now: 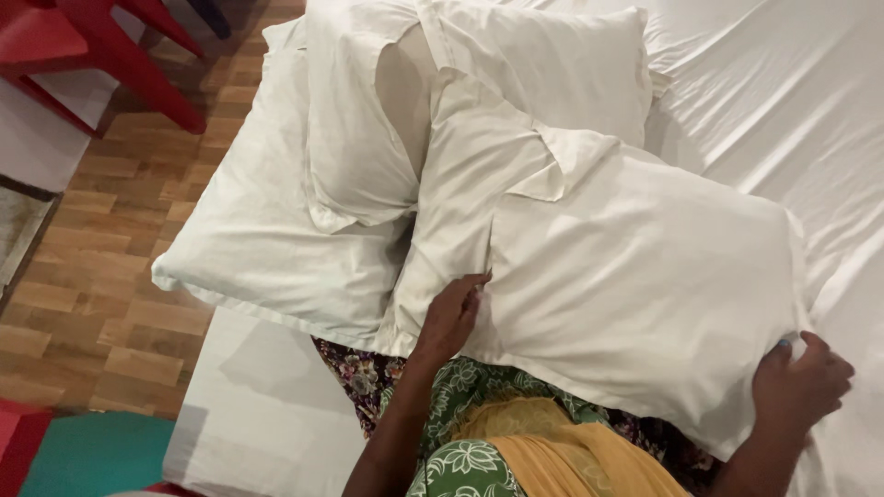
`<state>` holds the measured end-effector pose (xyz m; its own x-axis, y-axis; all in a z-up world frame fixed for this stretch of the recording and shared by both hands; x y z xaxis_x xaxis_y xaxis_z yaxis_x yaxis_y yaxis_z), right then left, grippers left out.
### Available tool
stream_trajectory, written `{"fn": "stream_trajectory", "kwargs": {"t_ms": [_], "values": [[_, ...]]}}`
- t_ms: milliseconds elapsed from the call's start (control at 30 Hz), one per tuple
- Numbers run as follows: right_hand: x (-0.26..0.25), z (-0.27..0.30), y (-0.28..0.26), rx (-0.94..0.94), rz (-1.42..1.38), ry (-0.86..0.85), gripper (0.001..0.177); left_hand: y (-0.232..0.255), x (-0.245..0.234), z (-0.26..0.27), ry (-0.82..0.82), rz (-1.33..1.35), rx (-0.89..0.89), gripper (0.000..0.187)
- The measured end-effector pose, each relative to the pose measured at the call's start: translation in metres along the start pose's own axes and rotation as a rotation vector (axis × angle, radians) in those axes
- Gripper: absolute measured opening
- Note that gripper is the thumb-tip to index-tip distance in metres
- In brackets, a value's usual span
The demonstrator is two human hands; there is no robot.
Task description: The person inserts a white pillow into a white pillowcase on a bed. They align the corners, pull the fabric over the pillow, and smooth the surface to fit the case.
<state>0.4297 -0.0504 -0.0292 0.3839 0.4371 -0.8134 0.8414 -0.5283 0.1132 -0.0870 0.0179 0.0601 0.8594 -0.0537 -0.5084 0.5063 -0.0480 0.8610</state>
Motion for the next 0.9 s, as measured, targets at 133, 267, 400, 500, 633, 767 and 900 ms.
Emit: {"fn": "stream_trajectory", "kwargs": {"t_ms": [133, 267, 400, 500, 633, 767, 900], "values": [[-0.060, -0.018, -0.047, -0.030, -0.484, 0.123, 0.018, -0.010, -0.013, 0.011, 0.273, 0.088, 0.111, 0.028], [-0.114, -0.040, -0.137, -0.132, -1.093, -0.054, 0.014, -0.021, 0.007, 0.005, 0.210, 0.099, 0.051, 0.033], [-0.156, -0.025, -0.257, -0.378, -1.324, -0.392, 0.021, -0.002, 0.019, 0.012, 0.191, -0.097, 0.156, 0.031], [-0.176, -0.001, -0.329, -0.680, -1.229, -0.316, 0.025, -0.005, 0.015, 0.011, 0.165, -0.075, 0.115, 0.025], [-0.175, 0.024, -0.366, -0.656, -0.855, -0.115, 0.030, -0.029, 0.014, 0.014, 0.007, -0.188, -0.036, 0.014], [-0.165, 0.036, -0.365, -0.679, -0.809, -0.069, 0.025, -0.045, 0.016, 0.023, 0.034, -0.087, -0.083, 0.017], [-0.159, 0.027, -0.351, -0.635, -1.071, -0.176, 0.016, -0.037, 0.010, 0.028, 0.189, 0.046, -0.006, 0.026]]}}
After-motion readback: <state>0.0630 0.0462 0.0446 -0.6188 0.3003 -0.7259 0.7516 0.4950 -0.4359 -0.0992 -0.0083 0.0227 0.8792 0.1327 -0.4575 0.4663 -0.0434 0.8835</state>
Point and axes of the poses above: each hand's wrist, its own z-axis away from the middle knuckle, its own x-axis out of the palm, y = z × x, the point moved 5 cm from there along -z, towards the middle knuckle, and after that the axes turned 1 degree about z, right-handed, at the moved point
